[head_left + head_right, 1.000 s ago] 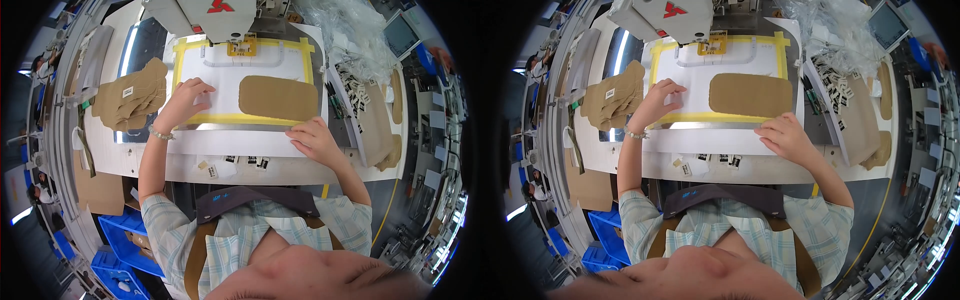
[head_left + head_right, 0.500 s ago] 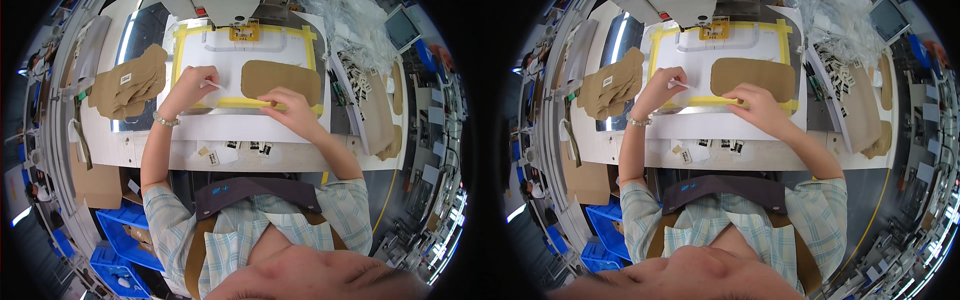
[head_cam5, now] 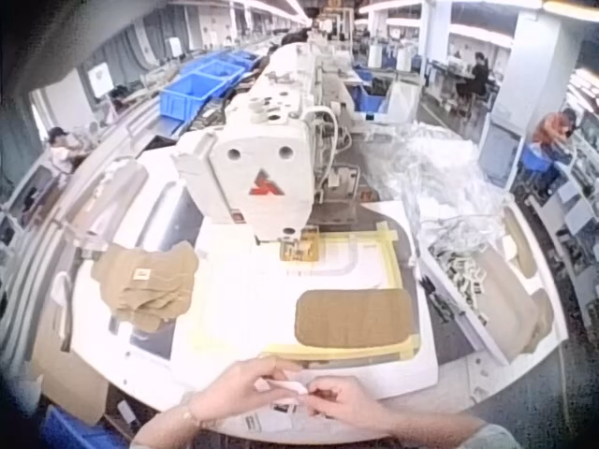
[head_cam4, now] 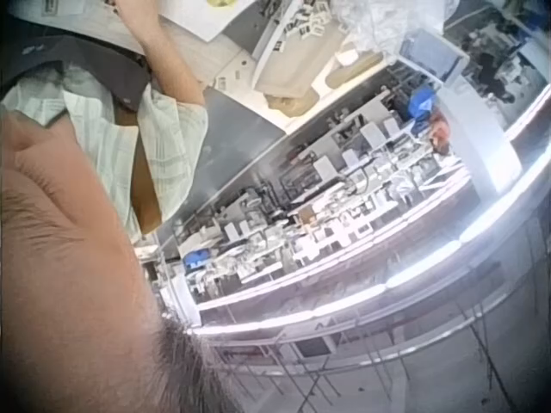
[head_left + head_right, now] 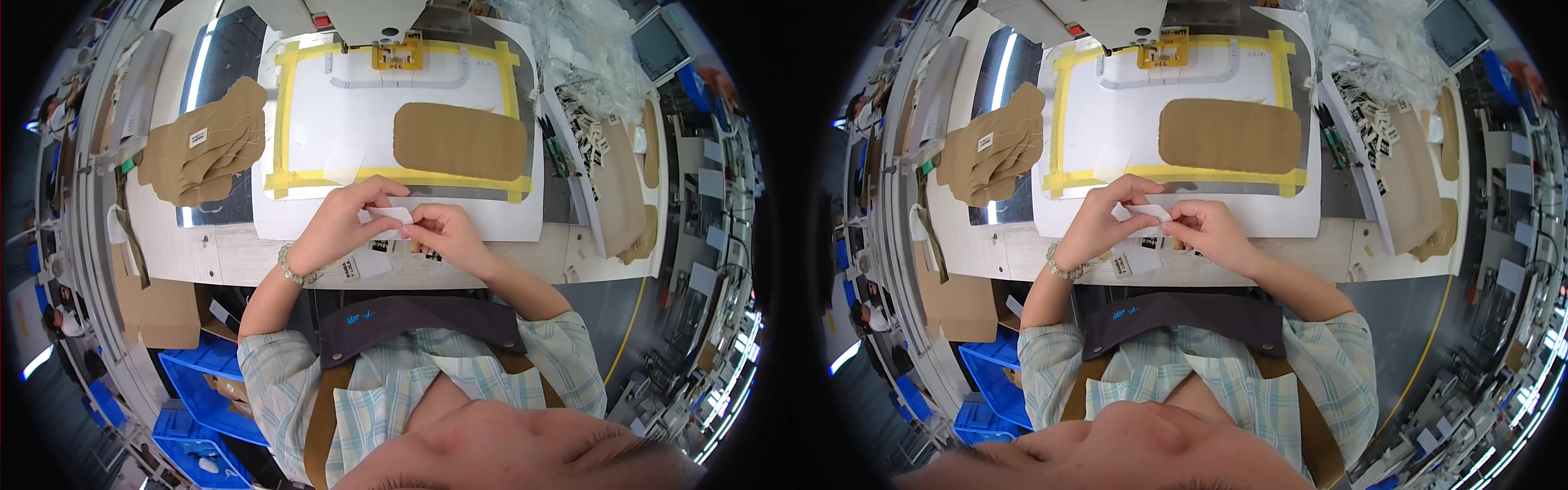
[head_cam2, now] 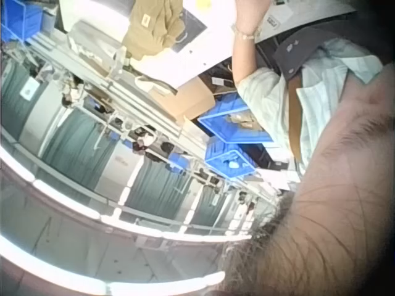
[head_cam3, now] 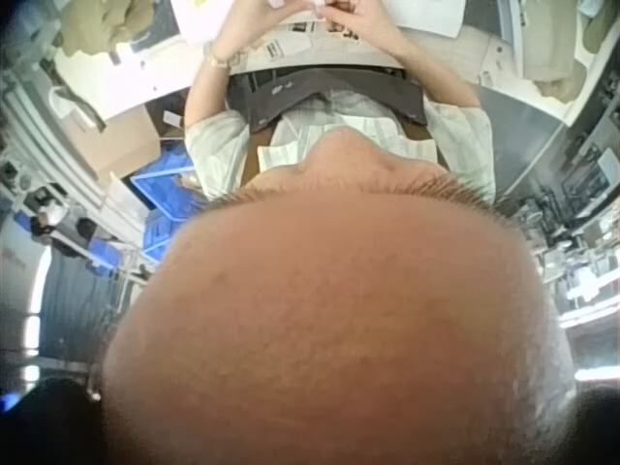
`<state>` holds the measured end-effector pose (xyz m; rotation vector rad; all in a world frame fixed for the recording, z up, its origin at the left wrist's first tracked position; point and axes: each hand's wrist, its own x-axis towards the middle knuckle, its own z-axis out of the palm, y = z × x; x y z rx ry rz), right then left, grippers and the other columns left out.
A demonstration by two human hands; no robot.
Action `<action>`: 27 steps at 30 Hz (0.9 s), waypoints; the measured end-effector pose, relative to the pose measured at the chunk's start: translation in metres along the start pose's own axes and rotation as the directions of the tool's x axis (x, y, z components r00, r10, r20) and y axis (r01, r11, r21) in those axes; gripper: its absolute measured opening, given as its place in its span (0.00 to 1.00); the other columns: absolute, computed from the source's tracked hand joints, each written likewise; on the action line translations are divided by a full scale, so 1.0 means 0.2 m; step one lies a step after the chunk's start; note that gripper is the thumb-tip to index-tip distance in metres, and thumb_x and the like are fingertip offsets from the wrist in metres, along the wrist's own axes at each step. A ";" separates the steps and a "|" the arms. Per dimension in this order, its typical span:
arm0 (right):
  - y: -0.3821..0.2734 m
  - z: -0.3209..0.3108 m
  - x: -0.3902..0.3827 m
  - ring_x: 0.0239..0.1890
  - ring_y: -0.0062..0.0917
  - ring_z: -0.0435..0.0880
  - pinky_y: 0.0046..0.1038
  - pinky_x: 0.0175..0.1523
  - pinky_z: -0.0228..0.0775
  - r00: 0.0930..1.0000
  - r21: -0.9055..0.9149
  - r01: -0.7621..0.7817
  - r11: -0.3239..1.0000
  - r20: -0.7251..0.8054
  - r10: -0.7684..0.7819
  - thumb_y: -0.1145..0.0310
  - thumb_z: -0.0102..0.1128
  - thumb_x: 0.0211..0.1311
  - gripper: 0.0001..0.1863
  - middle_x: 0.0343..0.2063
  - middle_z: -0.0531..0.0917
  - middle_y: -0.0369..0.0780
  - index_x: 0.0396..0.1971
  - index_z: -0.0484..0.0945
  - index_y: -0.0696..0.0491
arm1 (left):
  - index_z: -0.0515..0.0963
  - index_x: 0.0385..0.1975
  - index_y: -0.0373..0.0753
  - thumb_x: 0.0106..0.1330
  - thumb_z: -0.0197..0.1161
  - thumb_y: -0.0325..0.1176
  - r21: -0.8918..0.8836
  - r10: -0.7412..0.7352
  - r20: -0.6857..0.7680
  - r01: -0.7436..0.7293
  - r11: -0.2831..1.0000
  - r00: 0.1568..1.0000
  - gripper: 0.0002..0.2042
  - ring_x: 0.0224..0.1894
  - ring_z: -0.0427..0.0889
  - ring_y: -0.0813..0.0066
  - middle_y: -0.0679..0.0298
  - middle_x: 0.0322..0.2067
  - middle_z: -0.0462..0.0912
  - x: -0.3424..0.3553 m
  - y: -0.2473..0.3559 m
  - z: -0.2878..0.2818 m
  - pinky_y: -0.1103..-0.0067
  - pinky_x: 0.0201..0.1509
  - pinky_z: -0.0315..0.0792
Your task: The recorder operates an industrial sewing machine to attach labels and sew leather/fabric components for a garment or accessory.
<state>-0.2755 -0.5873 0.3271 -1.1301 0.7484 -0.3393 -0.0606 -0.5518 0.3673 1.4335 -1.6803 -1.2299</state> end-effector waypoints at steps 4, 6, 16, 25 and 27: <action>0.00 0.01 -0.01 0.23 0.10 0.74 0.17 0.27 0.65 0.999 0.023 0.048 0.999 -0.024 -0.048 0.69 0.63 0.65 0.08 0.21 0.78 0.31 0.31 0.78 0.59 | 0.80 0.47 0.40 0.56 0.72 0.28 -0.020 0.031 -0.073 -0.033 0.999 0.997 0.18 0.29 0.80 0.74 0.64 0.27 0.81 -0.02 -0.01 0.02 0.80 0.40 0.75; 0.00 0.01 0.00 0.22 0.10 0.73 0.17 0.27 0.64 0.996 0.018 0.071 0.997 -0.048 -0.070 0.70 0.64 0.65 0.08 0.20 0.77 0.31 0.30 0.78 0.59 | 0.81 0.46 0.40 0.56 0.73 0.28 -0.004 0.081 -0.118 -0.082 0.997 0.990 0.17 0.30 0.80 0.76 0.64 0.28 0.81 -0.03 -0.03 0.03 0.81 0.39 0.75; 0.02 0.08 0.02 0.20 0.07 0.69 0.16 0.24 0.59 0.981 0.042 0.087 0.995 -0.178 -0.078 0.70 0.70 0.59 0.16 0.16 0.73 0.29 0.20 0.70 0.56 | 0.82 0.49 0.38 0.57 0.71 0.24 -0.192 0.020 -0.273 -0.075 0.978 0.962 0.18 0.27 0.75 0.84 0.68 0.26 0.80 -0.07 -0.10 0.06 0.85 0.35 0.73; 0.01 0.05 0.05 0.22 0.07 0.71 0.16 0.25 0.61 0.979 0.049 0.128 0.991 -0.164 -0.118 0.69 0.73 0.56 0.13 0.18 0.77 0.29 0.23 0.75 0.56 | 0.81 0.50 0.37 0.58 0.72 0.24 -0.329 -0.083 -0.225 0.005 0.944 0.971 0.19 0.25 0.73 0.89 0.74 0.23 0.77 -0.05 -0.12 0.06 0.88 0.31 0.70; 0.00 0.05 0.06 0.23 0.08 0.71 0.16 0.26 0.62 0.980 0.066 0.129 0.989 -0.159 -0.117 0.70 0.73 0.56 0.11 0.20 0.78 0.30 0.26 0.78 0.57 | 0.81 0.50 0.37 0.57 0.72 0.24 -0.350 -0.105 -0.223 0.021 0.936 0.969 0.18 0.25 0.73 0.89 0.74 0.23 0.77 -0.04 -0.12 0.05 0.88 0.31 0.70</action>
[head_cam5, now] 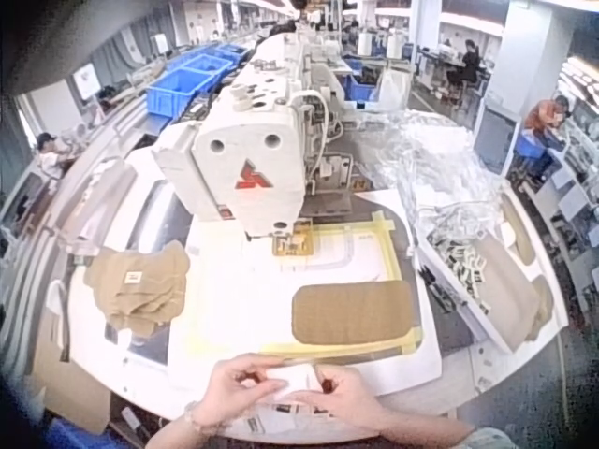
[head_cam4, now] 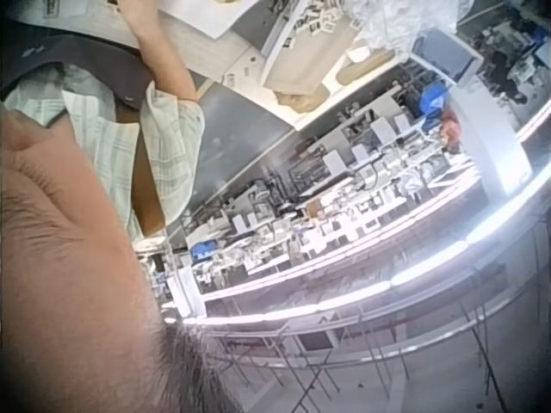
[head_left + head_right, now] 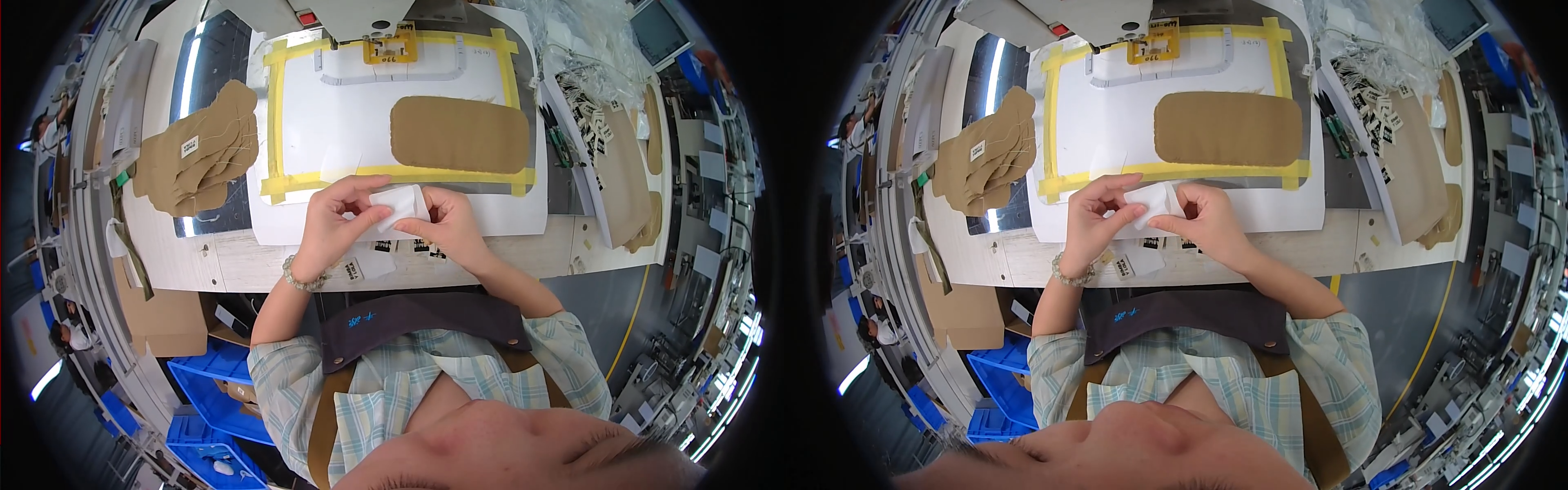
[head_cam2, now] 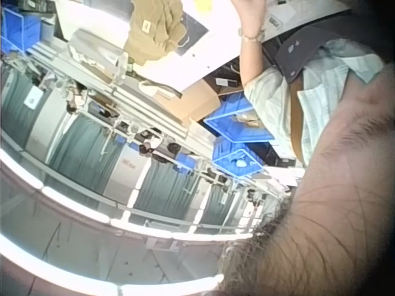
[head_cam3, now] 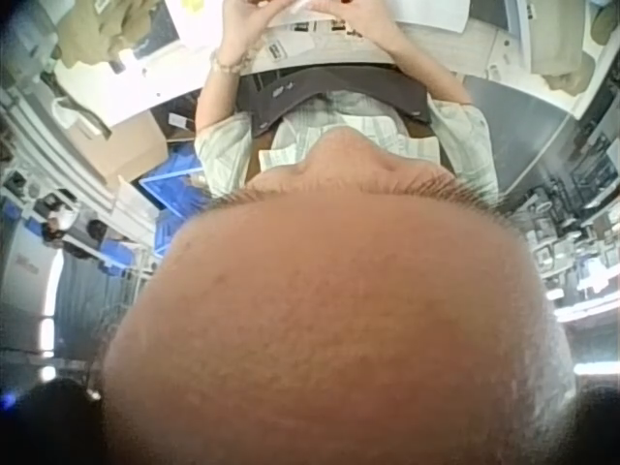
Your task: The recorder operates an industrial sewing machine to attach labels and sew leather/fabric components for a garment or accessory.
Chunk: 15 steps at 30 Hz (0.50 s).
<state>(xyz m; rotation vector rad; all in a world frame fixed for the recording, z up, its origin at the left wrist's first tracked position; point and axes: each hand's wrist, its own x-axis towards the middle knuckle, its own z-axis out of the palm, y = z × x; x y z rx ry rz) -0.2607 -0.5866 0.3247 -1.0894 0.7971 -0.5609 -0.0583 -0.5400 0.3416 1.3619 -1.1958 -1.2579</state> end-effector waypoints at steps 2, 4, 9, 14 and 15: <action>0.03 0.02 0.01 0.24 0.08 0.72 0.15 0.26 0.62 1.000 0.029 0.020 0.999 -0.022 -0.020 0.69 0.72 0.57 0.11 0.22 0.79 0.30 0.33 0.80 0.58 | 0.82 0.48 0.37 0.57 0.72 0.24 0.024 0.018 -0.025 -0.017 1.000 1.000 0.17 0.24 0.72 0.89 0.75 0.23 0.77 0.01 -0.01 -0.01 0.88 0.31 0.69; -0.02 0.04 0.01 0.24 0.08 0.72 0.16 0.26 0.63 1.000 0.028 -0.030 0.999 -0.002 0.030 0.69 0.72 0.58 0.11 0.22 0.79 0.30 0.33 0.80 0.59 | 0.81 0.47 0.35 0.57 0.72 0.22 0.044 0.012 -0.027 -0.010 0.999 1.000 0.16 0.25 0.73 0.90 0.74 0.23 0.77 0.02 -0.01 -0.04 0.89 0.31 0.69; -0.07 0.08 0.09 0.20 0.10 0.73 0.18 0.23 0.63 0.992 -0.011 -0.103 0.995 0.069 0.103 0.68 0.70 0.59 0.12 0.22 0.79 0.33 0.34 0.79 0.60 | 0.82 0.42 0.35 0.58 0.71 0.23 0.048 0.029 -0.148 -0.022 0.999 0.989 0.12 0.27 0.77 0.89 0.73 0.22 0.78 0.13 0.04 -0.16 0.89 0.30 0.68; -0.11 0.11 0.29 0.13 0.19 0.78 0.20 0.18 0.65 0.913 -0.012 -0.276 0.961 0.308 0.266 0.57 0.64 0.65 0.24 0.23 0.82 0.41 0.50 0.74 0.61 | 0.82 0.39 0.32 0.60 0.70 0.25 0.188 0.090 -0.219 -0.048 0.981 0.972 0.09 0.28 0.80 0.86 0.68 0.25 0.83 0.37 0.04 -0.36 0.88 0.31 0.70; -0.14 0.10 0.29 0.13 0.19 0.78 0.20 0.18 0.65 0.914 -0.014 -0.269 0.963 0.311 0.260 0.57 0.64 0.65 0.24 0.23 0.82 0.41 0.50 0.74 0.61 | 0.82 0.37 0.31 0.61 0.69 0.26 0.198 0.073 -0.232 -0.026 0.980 0.970 0.08 0.28 0.80 0.85 0.67 0.25 0.83 0.42 0.03 -0.39 0.89 0.31 0.70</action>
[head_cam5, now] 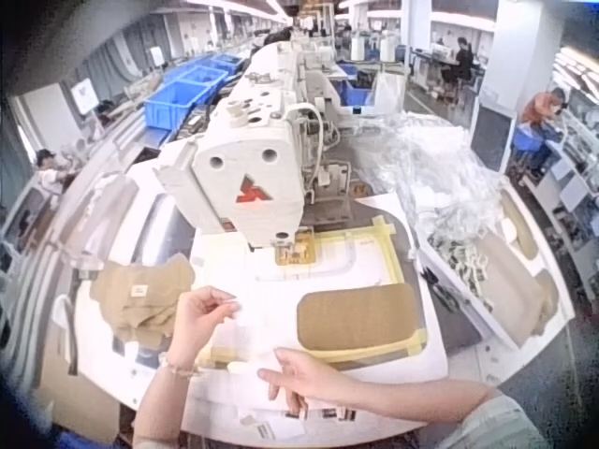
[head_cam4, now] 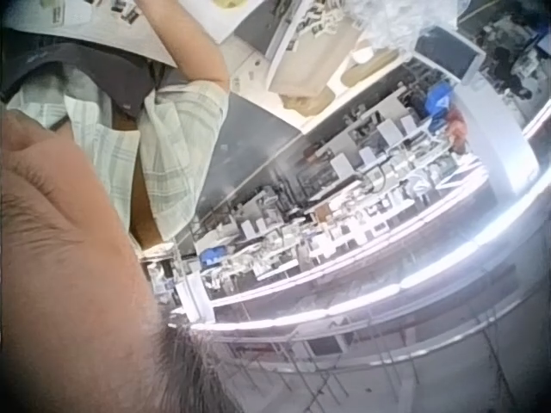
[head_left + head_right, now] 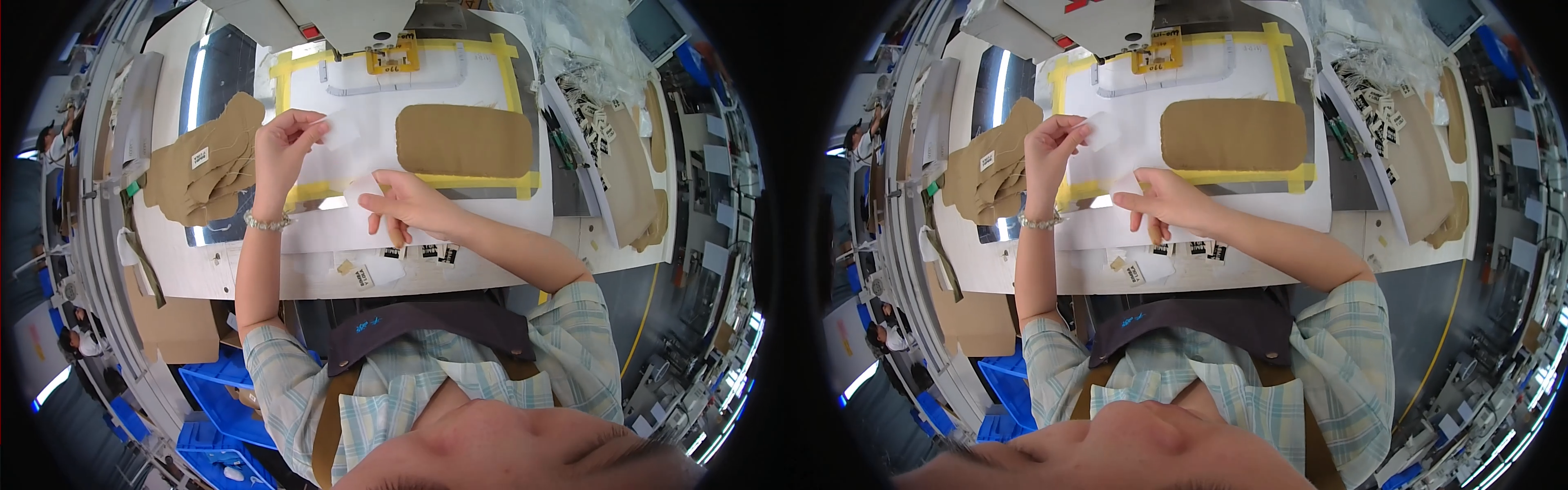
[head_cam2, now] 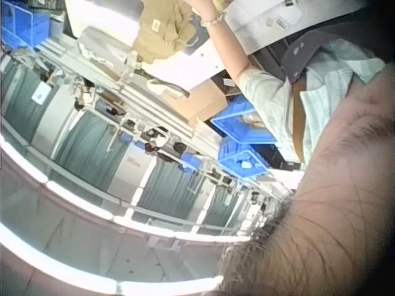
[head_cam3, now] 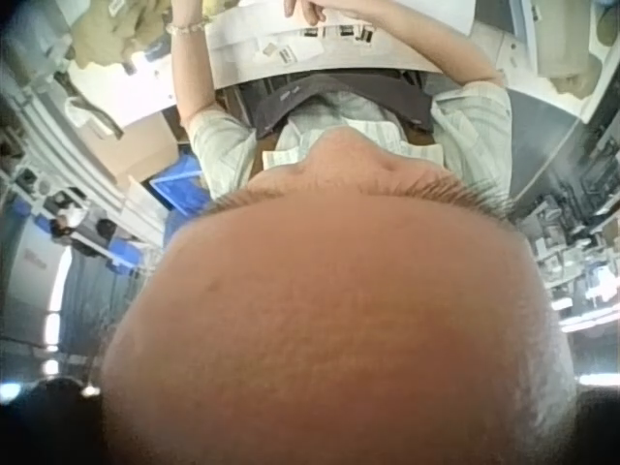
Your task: The recorder operates an industrial sewing machine to attach labels and sew leather/fabric components for a garment or accessory.
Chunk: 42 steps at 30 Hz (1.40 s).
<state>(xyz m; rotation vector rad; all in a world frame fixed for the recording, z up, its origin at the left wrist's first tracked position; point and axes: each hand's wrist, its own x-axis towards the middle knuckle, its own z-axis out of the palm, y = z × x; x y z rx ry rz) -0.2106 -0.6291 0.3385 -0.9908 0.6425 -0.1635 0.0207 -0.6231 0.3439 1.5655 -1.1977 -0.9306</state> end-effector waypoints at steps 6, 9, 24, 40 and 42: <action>-0.25 -0.17 -0.23 0.13 0.20 0.78 0.21 0.19 0.65 0.951 -0.471 -0.261 0.843 0.023 0.308 0.56 0.58 0.69 0.24 0.26 0.84 0.43 0.56 0.75 0.57 | 0.84 0.33 0.32 0.62 0.69 0.31 0.055 0.062 0.039 -0.064 0.996 0.997 0.08 0.27 0.79 0.84 0.67 0.26 0.85 0.25 -0.11 0.00 0.86 0.32 0.71; -0.27 -0.29 -0.22 0.17 0.27 0.81 0.27 0.27 0.72 0.999 -0.773 0.042 0.634 0.048 -0.007 0.53 0.61 0.65 0.23 0.26 0.84 0.44 0.50 0.81 0.55 | 0.85 0.30 0.33 0.59 0.71 0.35 0.323 0.172 -0.002 -0.162 0.932 0.985 0.10 0.27 0.79 0.83 0.68 0.25 0.84 0.37 -0.09 0.05 0.84 0.32 0.72; -0.30 -0.82 0.09 0.63 0.32 0.68 0.39 0.65 0.50 0.731 -0.949 0.151 -0.275 0.295 -0.616 0.54 0.60 0.64 0.21 0.59 0.75 0.35 0.56 0.79 0.38 | 0.79 0.17 0.33 0.51 0.76 0.42 0.474 0.236 -0.124 -0.152 0.867 0.964 0.18 0.16 0.66 0.80 0.67 0.11 0.74 0.58 -0.16 0.25 0.78 0.27 0.63; -0.29 -0.94 0.12 0.63 0.29 0.67 0.35 0.64 0.46 0.683 -0.989 0.061 -0.135 0.140 -0.717 0.58 0.62 0.63 0.18 0.59 0.77 0.32 0.53 0.82 0.41 | 0.79 0.23 0.32 0.55 0.74 0.36 0.598 0.126 -0.073 -0.057 0.799 0.989 0.14 0.18 0.67 0.83 0.68 0.17 0.77 0.56 -0.06 0.19 0.81 0.25 0.61; -0.29 -0.94 0.12 0.63 0.29 0.67 0.35 0.64 0.46 0.685 -0.990 0.061 -0.126 0.133 -0.717 0.58 0.62 0.63 0.18 0.59 0.77 0.32 0.53 0.82 0.41 | 0.79 0.22 0.32 0.54 0.74 0.35 0.625 0.050 -0.102 0.025 0.780 0.994 0.13 0.22 0.72 0.83 0.66 0.20 0.80 0.56 -0.03 0.19 0.82 0.29 0.65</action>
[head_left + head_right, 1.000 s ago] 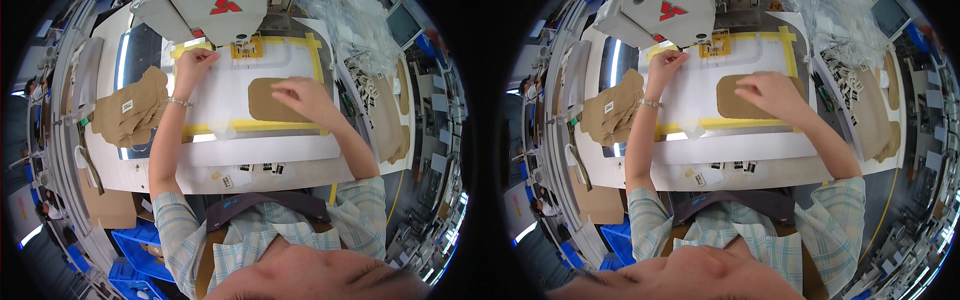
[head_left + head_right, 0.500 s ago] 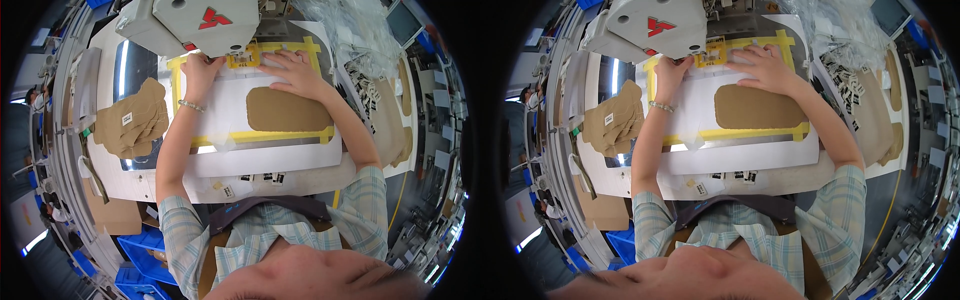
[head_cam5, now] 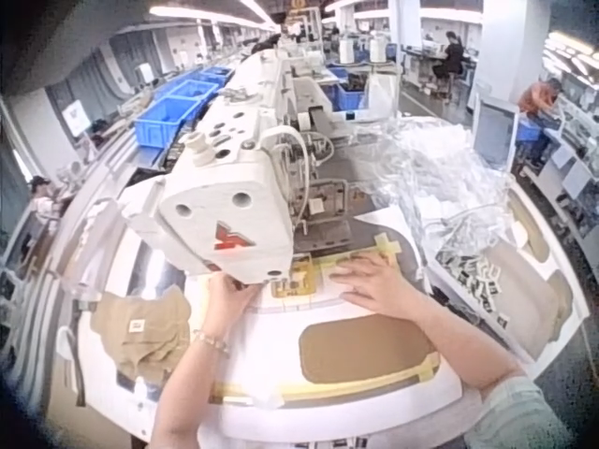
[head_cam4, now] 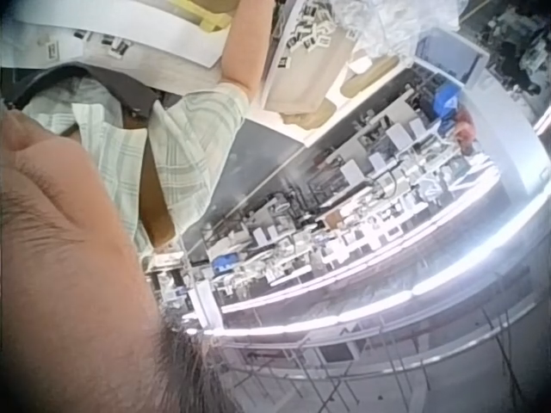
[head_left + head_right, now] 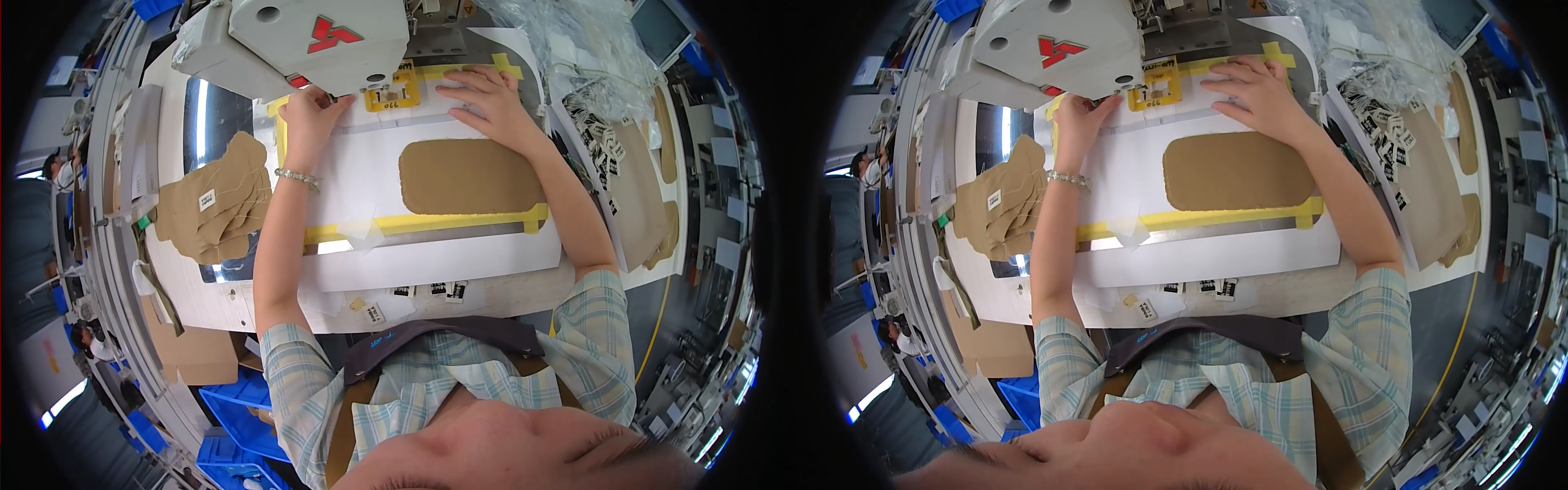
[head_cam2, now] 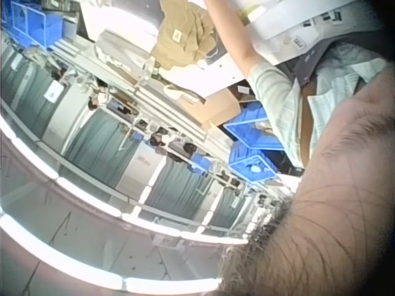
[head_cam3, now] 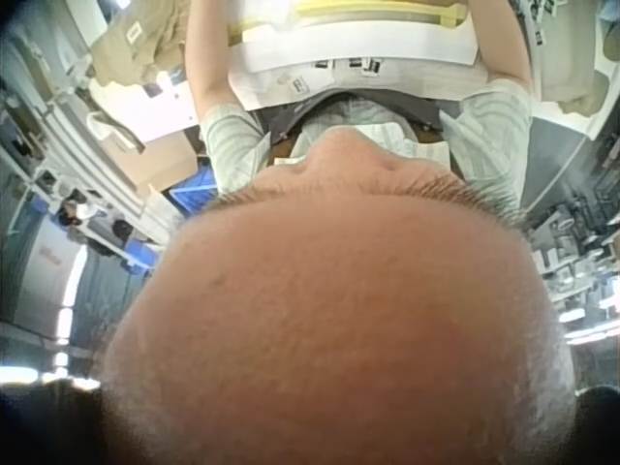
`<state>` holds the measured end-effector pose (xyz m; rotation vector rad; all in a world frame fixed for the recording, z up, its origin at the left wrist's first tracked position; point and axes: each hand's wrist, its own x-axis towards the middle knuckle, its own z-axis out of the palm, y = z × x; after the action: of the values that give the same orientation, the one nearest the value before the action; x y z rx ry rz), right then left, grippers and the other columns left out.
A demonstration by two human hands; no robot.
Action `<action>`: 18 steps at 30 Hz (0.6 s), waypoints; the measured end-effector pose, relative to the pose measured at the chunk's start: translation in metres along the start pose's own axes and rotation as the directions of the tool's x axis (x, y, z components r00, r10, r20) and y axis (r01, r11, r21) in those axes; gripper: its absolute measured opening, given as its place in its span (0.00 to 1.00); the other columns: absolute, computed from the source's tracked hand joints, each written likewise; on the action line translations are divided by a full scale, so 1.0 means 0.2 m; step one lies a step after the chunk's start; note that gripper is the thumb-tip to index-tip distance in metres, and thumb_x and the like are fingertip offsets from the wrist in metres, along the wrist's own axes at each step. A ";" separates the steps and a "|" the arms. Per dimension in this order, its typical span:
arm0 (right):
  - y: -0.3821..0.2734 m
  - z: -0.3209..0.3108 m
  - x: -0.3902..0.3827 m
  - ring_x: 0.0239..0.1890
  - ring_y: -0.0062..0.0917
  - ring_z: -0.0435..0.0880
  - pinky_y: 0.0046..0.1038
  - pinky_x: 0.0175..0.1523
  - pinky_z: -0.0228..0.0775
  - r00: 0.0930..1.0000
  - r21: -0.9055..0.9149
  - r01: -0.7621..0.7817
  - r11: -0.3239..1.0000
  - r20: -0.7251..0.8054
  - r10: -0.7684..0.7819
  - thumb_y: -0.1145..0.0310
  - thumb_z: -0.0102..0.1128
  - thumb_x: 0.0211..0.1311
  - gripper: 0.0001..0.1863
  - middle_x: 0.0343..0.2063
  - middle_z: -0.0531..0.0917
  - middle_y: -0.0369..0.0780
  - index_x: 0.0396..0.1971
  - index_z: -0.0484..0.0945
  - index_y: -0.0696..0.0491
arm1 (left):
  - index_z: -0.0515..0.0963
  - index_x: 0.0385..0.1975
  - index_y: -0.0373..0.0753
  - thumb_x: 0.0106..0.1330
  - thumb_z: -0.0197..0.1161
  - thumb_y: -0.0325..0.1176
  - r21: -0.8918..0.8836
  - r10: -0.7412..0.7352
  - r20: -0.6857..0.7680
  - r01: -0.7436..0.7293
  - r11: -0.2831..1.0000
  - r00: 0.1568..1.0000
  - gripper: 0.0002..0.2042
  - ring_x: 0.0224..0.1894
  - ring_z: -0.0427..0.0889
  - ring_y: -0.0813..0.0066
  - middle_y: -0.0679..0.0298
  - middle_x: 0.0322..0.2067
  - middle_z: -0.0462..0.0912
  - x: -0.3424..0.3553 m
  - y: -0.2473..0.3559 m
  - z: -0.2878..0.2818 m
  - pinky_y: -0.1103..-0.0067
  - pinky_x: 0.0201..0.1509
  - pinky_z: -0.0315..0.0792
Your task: The recorder operates an industrial sewing machine to attach labels and sew leather/fabric components for a garment or accessory.
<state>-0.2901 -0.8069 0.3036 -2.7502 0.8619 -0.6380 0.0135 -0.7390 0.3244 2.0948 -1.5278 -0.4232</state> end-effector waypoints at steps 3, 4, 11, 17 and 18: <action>0.00 0.01 -0.01 0.63 0.29 0.67 0.35 0.65 0.45 1.000 0.057 -0.022 0.998 -0.007 0.022 0.59 0.62 0.63 0.17 0.59 0.77 0.32 0.52 0.82 0.41 | 0.81 0.24 0.34 0.55 0.74 0.33 -0.294 -0.056 0.121 0.090 0.951 0.991 0.10 0.26 0.74 0.84 0.68 0.22 0.81 0.00 -0.05 -0.03 0.84 0.33 0.66; 0.01 0.01 -0.01 0.63 0.29 0.66 0.35 0.65 0.44 0.999 0.050 -0.032 0.998 -0.016 0.033 0.60 0.62 0.63 0.17 0.58 0.77 0.32 0.51 0.83 0.42 | 0.81 0.24 0.34 0.55 0.74 0.33 -0.291 -0.057 0.122 0.090 0.953 0.991 0.10 0.26 0.74 0.84 0.68 0.22 0.81 0.00 -0.07 -0.04 0.84 0.33 0.66; 0.04 0.02 0.00 0.61 0.28 0.68 0.36 0.64 0.45 0.993 0.116 -0.060 0.991 -0.098 0.071 0.61 0.63 0.61 0.13 0.53 0.80 0.31 0.46 0.85 0.41 | 0.82 0.27 0.37 0.59 0.72 0.32 -0.614 0.052 0.263 0.126 0.780 0.963 0.07 0.26 0.73 0.87 0.71 0.25 0.81 0.01 -0.18 -0.12 0.87 0.29 0.65; 0.02 0.03 0.02 0.61 0.28 0.68 0.36 0.64 0.45 0.991 0.124 -0.079 0.989 -0.097 0.092 0.62 0.61 0.62 0.13 0.53 0.80 0.31 0.46 0.85 0.41 | 0.81 0.25 0.37 0.52 0.76 0.38 -0.407 0.054 0.212 0.038 0.913 0.976 0.13 0.31 0.72 0.80 0.70 0.19 0.77 0.06 -0.20 0.03 0.77 0.45 0.61; 0.03 0.03 0.01 0.61 0.28 0.68 0.36 0.64 0.45 0.991 0.122 -0.081 0.989 -0.095 0.093 0.62 0.61 0.62 0.13 0.53 0.80 0.31 0.46 0.85 0.41 | 0.82 0.25 0.38 0.49 0.77 0.40 -0.260 0.097 0.148 -0.055 0.964 0.984 0.14 0.33 0.71 0.77 0.70 0.17 0.74 0.07 -0.17 0.06 0.73 0.49 0.57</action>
<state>-0.2889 -0.8128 0.2963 -2.5787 0.9290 -0.7905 0.0388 -0.7465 0.2952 1.8338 -1.5450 -0.7339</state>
